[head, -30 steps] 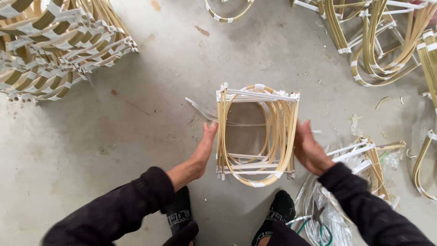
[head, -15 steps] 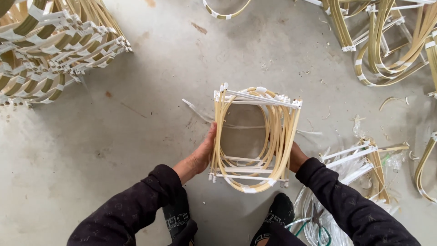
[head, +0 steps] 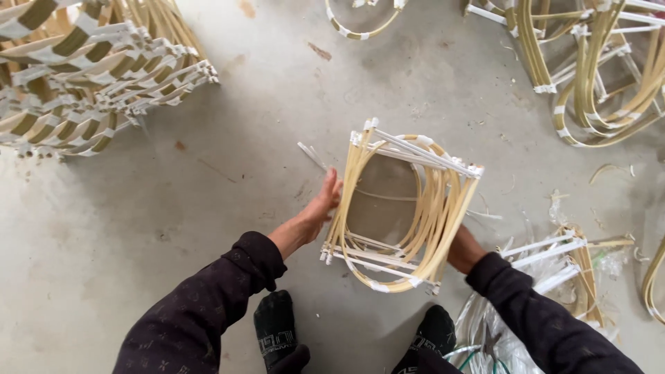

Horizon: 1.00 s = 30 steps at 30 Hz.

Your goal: The user is assembling a rectangular frame by gluing and tying bamboo strips together.

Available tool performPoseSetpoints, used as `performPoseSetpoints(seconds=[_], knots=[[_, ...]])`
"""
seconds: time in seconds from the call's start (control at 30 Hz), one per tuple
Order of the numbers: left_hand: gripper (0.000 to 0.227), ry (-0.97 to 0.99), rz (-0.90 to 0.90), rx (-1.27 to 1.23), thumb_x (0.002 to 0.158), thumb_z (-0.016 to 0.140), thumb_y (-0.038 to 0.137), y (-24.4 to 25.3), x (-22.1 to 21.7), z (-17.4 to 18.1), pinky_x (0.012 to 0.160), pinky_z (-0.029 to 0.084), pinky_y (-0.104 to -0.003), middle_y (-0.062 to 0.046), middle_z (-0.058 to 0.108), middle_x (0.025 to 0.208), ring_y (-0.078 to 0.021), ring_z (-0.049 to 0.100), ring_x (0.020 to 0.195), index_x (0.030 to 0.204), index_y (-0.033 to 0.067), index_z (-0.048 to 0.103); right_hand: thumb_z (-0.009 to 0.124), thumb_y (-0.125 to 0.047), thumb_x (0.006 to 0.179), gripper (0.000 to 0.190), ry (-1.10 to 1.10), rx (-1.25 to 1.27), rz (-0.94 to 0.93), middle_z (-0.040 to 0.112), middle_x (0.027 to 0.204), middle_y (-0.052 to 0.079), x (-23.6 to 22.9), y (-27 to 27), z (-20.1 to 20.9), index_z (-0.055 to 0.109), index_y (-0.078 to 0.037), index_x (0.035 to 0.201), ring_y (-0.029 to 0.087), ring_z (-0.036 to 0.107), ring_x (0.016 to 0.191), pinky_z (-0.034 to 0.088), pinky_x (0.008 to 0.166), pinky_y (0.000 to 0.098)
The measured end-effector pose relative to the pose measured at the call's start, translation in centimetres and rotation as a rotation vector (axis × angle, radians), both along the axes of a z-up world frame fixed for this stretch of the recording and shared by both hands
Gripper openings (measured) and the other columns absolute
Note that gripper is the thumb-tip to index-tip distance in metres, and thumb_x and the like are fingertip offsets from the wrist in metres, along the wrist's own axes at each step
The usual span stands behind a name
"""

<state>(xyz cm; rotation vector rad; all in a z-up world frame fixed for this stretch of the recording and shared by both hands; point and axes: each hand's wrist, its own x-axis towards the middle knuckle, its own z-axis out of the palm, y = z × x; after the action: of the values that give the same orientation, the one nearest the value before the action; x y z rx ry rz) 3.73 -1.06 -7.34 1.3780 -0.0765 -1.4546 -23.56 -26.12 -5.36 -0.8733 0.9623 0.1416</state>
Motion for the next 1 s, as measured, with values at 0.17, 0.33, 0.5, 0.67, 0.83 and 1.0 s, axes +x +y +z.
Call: performPoseSetpoints(seconds=[0.17,0.33,0.5,0.67,0.83,1.0], knots=[[0.049,-0.247,0.407,0.194,0.092,0.063,0.045,-0.2,2.2,-7.4,0.068,0.050,-0.037,-0.012,0.068,0.107,-0.0202,0.061,0.086,0.119,0.0042,0.071,0.045,-0.048,0.100,0.054,0.016,-0.183,-0.014,0.062,0.133,0.003,3.5,-0.9,8.7,0.051,-0.016,0.143,0.017,0.059,0.118,0.045,0.103,0.0381],[0.027,-0.595,0.421,0.356,0.081,0.079,0.030,-2.4,3.6,-1.2,0.066,0.054,-0.035,-0.002,0.071,0.078,-0.0149,0.066,0.070,0.094,0.0070,0.075,0.043,-0.049,0.105,0.058,-0.043,-0.282,-0.143,0.056,0.142,0.007,2.8,-3.0,9.8,0.047,-0.009,0.146,0.017,0.053,0.127,0.040,0.110,0.0400],[0.023,-0.684,0.361,0.460,0.082,0.074,0.029,-2.9,3.8,-3.1,0.067,0.053,-0.035,-0.004,0.071,0.075,-0.0171,0.067,0.069,0.090,0.0069,0.074,0.046,-0.044,0.105,0.055,-0.046,-0.286,-0.216,0.056,0.139,0.009,2.3,-3.3,10.1,0.045,-0.009,0.148,0.019,0.054,0.125,0.041,0.109,0.0400],[0.018,-0.737,0.427,0.473,0.082,0.070,0.024,-1.4,4.6,-2.6,0.065,0.053,-0.037,-0.006,0.071,0.073,-0.0191,0.066,0.068,0.086,0.0059,0.070,0.049,-0.039,0.105,0.053,-0.040,-0.320,-0.265,0.058,0.136,0.011,2.1,-3.4,11.2,0.043,-0.007,0.147,0.021,0.057,0.124,0.045,0.106,0.0402],[0.029,-0.581,0.452,0.455,0.084,0.078,0.034,-2.2,5.3,1.9,0.058,0.053,-0.033,-0.005,0.069,0.071,-0.0157,0.064,0.054,0.084,0.0072,0.068,0.049,-0.037,0.106,0.051,-0.071,-0.345,-0.272,0.059,0.132,0.011,2.4,-3.0,11.6,0.044,-0.006,0.147,0.021,0.057,0.120,0.047,0.103,0.0404],[0.018,-0.576,0.459,0.446,0.086,0.070,0.023,-2.3,4.7,0.4,0.056,0.053,-0.033,-0.006,0.070,0.068,-0.0156,0.065,0.053,0.083,0.0050,0.070,0.049,-0.035,0.106,0.047,-0.055,-0.350,-0.259,0.059,0.130,0.011,2.0,-2.7,12.2,0.047,-0.006,0.144,0.021,0.058,0.119,0.048,0.102,0.0404]])
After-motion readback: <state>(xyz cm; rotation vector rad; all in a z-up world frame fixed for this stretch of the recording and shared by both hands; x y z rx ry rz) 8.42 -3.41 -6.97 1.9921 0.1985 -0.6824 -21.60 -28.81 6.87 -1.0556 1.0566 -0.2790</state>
